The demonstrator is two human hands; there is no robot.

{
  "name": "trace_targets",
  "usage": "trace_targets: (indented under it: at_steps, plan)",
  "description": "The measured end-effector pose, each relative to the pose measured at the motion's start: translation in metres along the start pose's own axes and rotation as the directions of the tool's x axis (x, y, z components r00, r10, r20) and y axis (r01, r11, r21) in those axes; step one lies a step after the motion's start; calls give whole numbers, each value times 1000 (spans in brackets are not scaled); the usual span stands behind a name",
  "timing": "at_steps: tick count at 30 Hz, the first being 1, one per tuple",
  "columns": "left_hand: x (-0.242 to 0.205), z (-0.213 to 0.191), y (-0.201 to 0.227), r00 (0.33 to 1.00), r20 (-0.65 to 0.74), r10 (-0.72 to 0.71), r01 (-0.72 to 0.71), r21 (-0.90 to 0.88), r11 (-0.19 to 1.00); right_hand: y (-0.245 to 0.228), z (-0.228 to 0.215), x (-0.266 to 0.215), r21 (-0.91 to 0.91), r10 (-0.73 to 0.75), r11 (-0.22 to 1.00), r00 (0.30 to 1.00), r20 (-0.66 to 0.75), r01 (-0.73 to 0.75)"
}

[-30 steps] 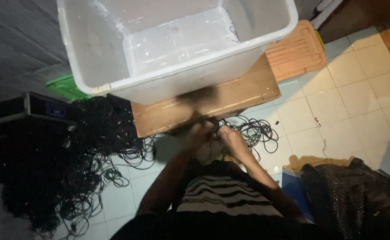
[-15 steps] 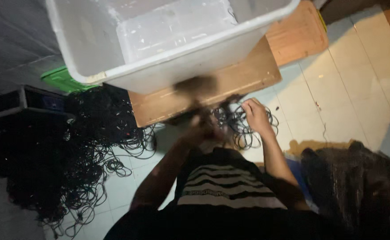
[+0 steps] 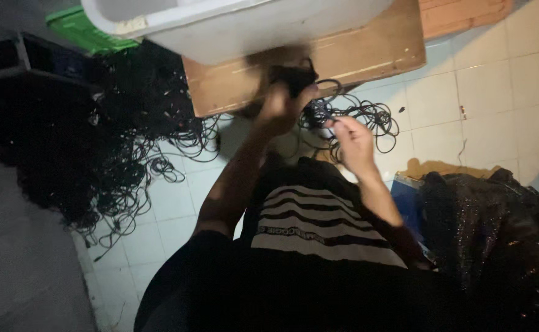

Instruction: The person winds a long black cable into a coil by hand, handling one loop at a time, and then places the finished coil onto a wooden bench.

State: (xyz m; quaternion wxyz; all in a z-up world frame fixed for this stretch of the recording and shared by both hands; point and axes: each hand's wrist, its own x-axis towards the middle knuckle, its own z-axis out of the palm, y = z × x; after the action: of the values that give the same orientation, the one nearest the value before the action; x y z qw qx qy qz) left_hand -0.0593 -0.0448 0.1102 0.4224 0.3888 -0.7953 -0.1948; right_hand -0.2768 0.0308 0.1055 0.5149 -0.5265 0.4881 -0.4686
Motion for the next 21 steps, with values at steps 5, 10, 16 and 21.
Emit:
trace_targets:
  at_steps: [5,10,16,21]
  plan:
    - [-10,-28,0,779,543,-314,616,-568,545,0,-57,5,-238,-44,969,909,-414,-62]
    - [-22,-23,9,841,320,-437,378,-924,50,77,-94,43,-548,-250,828,800,-545,-115]
    - [-30,15,-19,954,-298,-18,114,308,945,185,-77,22,-433,41,877,930,-365,-209]
    - [-46,7,-42,981,-162,-107,167,424,890,185,-96,0,-471,183,781,873,-453,-409]
